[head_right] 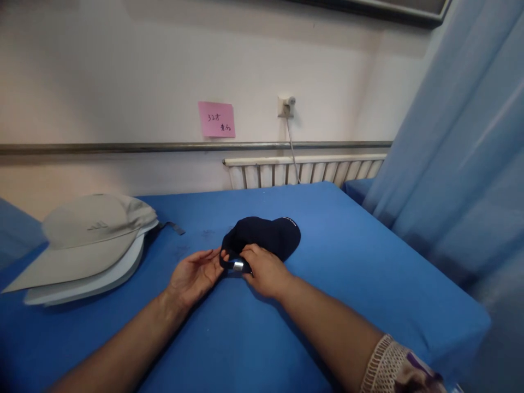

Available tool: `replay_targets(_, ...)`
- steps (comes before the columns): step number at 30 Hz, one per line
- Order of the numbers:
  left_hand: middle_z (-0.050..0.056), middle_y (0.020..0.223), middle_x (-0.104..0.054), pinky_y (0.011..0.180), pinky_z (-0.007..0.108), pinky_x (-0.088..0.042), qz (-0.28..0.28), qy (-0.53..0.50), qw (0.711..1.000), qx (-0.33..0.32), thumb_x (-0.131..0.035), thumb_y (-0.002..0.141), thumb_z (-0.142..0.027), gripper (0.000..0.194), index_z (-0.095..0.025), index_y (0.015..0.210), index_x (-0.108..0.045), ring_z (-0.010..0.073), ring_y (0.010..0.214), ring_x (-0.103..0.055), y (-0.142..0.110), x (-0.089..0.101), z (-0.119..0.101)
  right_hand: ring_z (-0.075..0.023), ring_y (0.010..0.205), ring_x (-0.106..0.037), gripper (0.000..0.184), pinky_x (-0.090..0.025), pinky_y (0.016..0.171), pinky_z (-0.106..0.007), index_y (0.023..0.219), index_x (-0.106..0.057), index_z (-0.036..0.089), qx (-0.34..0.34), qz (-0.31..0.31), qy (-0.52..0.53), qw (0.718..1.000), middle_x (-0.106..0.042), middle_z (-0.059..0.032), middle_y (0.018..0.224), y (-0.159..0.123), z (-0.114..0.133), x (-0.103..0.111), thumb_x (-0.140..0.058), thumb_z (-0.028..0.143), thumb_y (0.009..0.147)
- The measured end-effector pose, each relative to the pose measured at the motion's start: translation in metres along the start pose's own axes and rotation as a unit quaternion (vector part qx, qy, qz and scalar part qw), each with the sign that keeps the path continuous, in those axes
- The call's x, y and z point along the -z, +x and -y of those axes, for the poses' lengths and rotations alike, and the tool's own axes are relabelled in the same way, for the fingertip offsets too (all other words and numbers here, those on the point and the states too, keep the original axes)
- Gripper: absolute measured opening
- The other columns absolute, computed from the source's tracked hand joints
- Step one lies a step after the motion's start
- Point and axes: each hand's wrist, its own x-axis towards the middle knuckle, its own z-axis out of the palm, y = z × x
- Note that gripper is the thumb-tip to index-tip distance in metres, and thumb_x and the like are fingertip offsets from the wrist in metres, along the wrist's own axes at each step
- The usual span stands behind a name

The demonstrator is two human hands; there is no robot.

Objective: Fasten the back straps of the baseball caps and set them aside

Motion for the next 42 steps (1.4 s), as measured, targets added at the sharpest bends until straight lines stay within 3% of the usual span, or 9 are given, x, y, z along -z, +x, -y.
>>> replay_targets(5, 0.012, 0.085, -0.069, 0.078, 0.031, -0.06, -0.036, 0.142, 0.983, -0.11, -0.048, 0.083, -0.007, 0.015, -0.01, 0.087, -0.062, 0.019, 0.078, -0.07, -0.001, 0.001, -0.01, -0.0192, 0.09, -0.061, 0.025, -0.048, 0.082, -0.033, 0.103, -0.059, 0.021, -0.018, -0.03, -0.034, 0.999, -0.065, -0.0049, 0.097, -0.004, 0.007, 0.007, -0.055, 0.007, 0.082)
replay_targets(10, 0.009, 0.11, -0.067, 0.1, 0.042, -0.048, -0.152, 0.394, 0.855, -0.301, -0.067, 0.073, -0.012, 0.027, -0.018, 0.099, -0.064, 0.0249, 0.108, -0.062, 0.0, 0.004, -0.005, -0.0183, 0.084, -0.061, 0.02, -0.046, 0.077, -0.031, 0.097, -0.057, 0.021, -0.028, -0.055, -0.043, 0.997, -0.065, -0.0035, 0.092, -0.008, 0.008, 0.007, -0.055, 0.008, 0.082)
replay_targets(12, 0.005, 0.112, -0.067, 0.105, 0.042, -0.043, -0.099, 0.504, 0.763, -0.392, -0.068, 0.075, -0.019, 0.025, -0.022, 0.1, -0.067, 0.0239, 0.112, -0.059, -0.005, 0.001, 0.003, -0.0183, 0.084, -0.061, 0.025, -0.046, 0.076, -0.03, 0.099, -0.056, 0.02, -0.044, -0.059, -0.041, 0.996, -0.066, -0.0036, 0.094, -0.008, 0.009, 0.005, -0.058, 0.006, 0.078)
replay_targets(15, 0.004, 0.104, -0.07, 0.096, 0.042, -0.045, 0.05, 0.689, 0.562, -0.455, -0.064, 0.084, -0.027, 0.017, -0.024, 0.099, -0.068, 0.0233, 0.102, -0.061, -0.017, -0.005, 0.019, -0.0194, 0.087, -0.063, 0.032, -0.046, 0.078, -0.031, 0.104, -0.054, 0.02, -0.058, -0.055, -0.034, 0.996, -0.067, -0.0046, 0.097, -0.008, 0.009, 0.002, -0.061, 0.006, 0.076)
replay_targets(18, 0.004, 0.102, -0.07, 0.089, 0.04, -0.046, 0.118, 0.759, 0.498, -0.403, -0.062, 0.087, -0.03, 0.018, -0.023, 0.104, -0.067, 0.0225, 0.096, -0.061, -0.024, -0.01, 0.032, -0.0207, 0.09, -0.063, 0.034, -0.047, 0.079, -0.032, 0.108, -0.052, 0.019, -0.054, -0.046, -0.028, 0.997, -0.067, -0.0062, 0.099, -0.009, 0.01, -0.001, -0.063, 0.009, 0.077)
replay_targets(24, 0.002, 0.084, -0.064, 0.078, 0.035, -0.045, 0.121, 0.765, 0.553, -0.307, -0.062, 0.083, -0.024, 0.008, -0.02, 0.077, -0.059, 0.0209, 0.086, -0.059, -0.022, -0.011, 0.031, -0.0203, 0.09, -0.065, 0.034, -0.048, 0.077, -0.03, 0.109, -0.05, 0.019, -0.03, -0.011, -0.013, 0.999, -0.068, -0.0058, 0.099, -0.009, 0.011, -0.001, -0.063, 0.01, 0.078)
replay_targets(32, 0.003, 0.085, -0.063, 0.073, 0.032, -0.048, 0.055, 0.62, 0.724, -0.299, -0.052, 0.09, -0.04, 0.021, -0.019, 0.089, -0.054, 0.0179, 0.078, -0.059, -0.013, -0.004, 0.028, -0.0196, 0.082, -0.064, 0.013, -0.047, 0.073, -0.031, 0.1, -0.055, 0.019, -0.021, -0.067, 0.013, 0.997, -0.068, -0.0062, 0.093, -0.01, 0.009, -0.005, -0.061, 0.023, 0.089)
replay_targets(38, 0.003, 0.088, -0.068, 0.079, 0.034, -0.047, 0.097, 0.693, 0.662, -0.27, -0.058, 0.087, -0.038, 0.02, -0.02, 0.092, -0.065, 0.0197, 0.082, -0.062, -0.022, -0.011, 0.015, -0.0172, 0.079, -0.06, 0.005, -0.045, 0.071, -0.029, 0.095, -0.058, 0.019, 0.024, -0.132, 0.014, 0.991, -0.064, -0.0039, 0.088, -0.01, 0.004, -0.005, -0.06, 0.021, 0.091)
replay_targets(42, 0.006, 0.091, -0.07, 0.08, 0.034, -0.048, 0.099, 0.612, 0.754, -0.215, -0.066, 0.078, -0.036, 0.026, -0.018, 0.096, -0.07, 0.0204, 0.085, -0.062, -0.024, -0.014, 0.013, -0.0163, 0.077, -0.058, 0.006, -0.044, 0.07, -0.028, 0.096, -0.057, 0.02, 0.037, -0.138, 0.015, 0.99, -0.061, -0.0032, 0.087, -0.011, 0.005, -0.003, -0.056, 0.017, 0.091)
